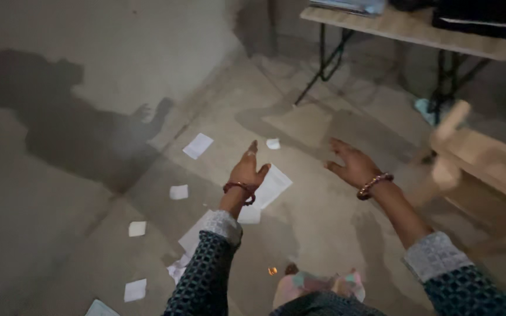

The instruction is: The person picks up scattered pieces of paper and small trash from the floor by hand, then walks to a red bucket at the bottom of a staircase and deposits the items. This cycle repeats multiple times as they gather more debris from the room.

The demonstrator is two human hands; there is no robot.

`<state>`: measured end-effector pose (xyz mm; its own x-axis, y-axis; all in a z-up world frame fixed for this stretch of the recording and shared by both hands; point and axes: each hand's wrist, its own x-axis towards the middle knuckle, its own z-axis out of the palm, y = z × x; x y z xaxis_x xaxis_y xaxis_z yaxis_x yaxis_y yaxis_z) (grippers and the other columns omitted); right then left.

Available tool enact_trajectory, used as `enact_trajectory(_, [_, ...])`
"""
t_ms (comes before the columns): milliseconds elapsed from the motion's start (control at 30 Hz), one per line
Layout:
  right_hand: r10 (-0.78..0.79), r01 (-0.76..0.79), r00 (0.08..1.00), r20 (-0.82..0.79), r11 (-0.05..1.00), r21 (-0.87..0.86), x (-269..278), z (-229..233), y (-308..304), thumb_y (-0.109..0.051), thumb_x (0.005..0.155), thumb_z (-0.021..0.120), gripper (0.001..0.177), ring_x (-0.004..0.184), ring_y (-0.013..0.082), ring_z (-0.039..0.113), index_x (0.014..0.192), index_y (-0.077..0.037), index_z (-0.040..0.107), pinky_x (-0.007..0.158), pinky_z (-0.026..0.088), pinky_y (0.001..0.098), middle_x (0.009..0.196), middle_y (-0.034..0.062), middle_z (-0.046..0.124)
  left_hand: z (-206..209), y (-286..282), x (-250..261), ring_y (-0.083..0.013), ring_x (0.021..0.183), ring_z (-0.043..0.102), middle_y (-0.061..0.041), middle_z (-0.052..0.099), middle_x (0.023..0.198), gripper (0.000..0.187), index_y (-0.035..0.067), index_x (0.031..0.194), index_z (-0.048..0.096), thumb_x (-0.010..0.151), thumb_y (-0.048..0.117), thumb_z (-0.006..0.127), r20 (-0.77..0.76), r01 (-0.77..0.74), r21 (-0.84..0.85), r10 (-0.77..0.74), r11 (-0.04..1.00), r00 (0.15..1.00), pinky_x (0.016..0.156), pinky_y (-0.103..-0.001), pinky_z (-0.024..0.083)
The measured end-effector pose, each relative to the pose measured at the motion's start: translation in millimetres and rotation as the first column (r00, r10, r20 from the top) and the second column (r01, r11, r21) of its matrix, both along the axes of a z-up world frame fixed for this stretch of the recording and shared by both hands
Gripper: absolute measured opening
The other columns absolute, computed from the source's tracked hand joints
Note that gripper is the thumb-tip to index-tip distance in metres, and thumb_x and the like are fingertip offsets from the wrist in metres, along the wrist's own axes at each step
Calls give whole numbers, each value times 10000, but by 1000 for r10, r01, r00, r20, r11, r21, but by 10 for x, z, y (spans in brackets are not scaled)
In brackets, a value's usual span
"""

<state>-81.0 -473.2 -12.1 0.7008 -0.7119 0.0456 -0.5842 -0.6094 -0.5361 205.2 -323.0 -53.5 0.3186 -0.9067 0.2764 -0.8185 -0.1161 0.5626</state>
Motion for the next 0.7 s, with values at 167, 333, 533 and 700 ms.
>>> enact_trajectory(167, [38,-39,999,21,998,59,533,-55,-493,-436,914,668,741,1333,303,560,1513,-63,442,1101,436,415,1503,161,529,-149,-392,531,-360,1352,511,-209,509,1500,825,27,1554,331,878,312,707,-126,-174,181,198,968,972,1104,-406,433])
enact_trajectory(333, [101,-103,995,17,988,118,983,-323,-988,-440,892,693,727,1335,299,553,1488,-76,487,1111,432,410,1521,153,515,-574,-626,931,-354,1350,538,-222,551,1457,797,16,1527,370,879,282,748,-167,-224,162,251,961,953,1107,-405,440])
enact_trajectory(533, [213,-189,974,-76,951,243,1534,-934,-1965,-416,907,706,688,1347,298,525,1483,-101,502,1118,423,410,1508,149,519,-1321,-901,1333,-341,1262,623,-190,569,1462,747,49,1515,424,894,338,722,-423,-380,338,499,861,756,1034,-412,509])
enact_trajectory(700, [295,-233,945,-139,909,345,1960,-1587,-2922,-417,882,720,660,1285,252,615,1444,-121,541,1081,483,380,1485,96,565,-2101,-1211,1454,-327,1261,647,-191,666,1364,713,36,1457,517,874,368,760,-461,-510,353,620,784,634,1028,-385,526])
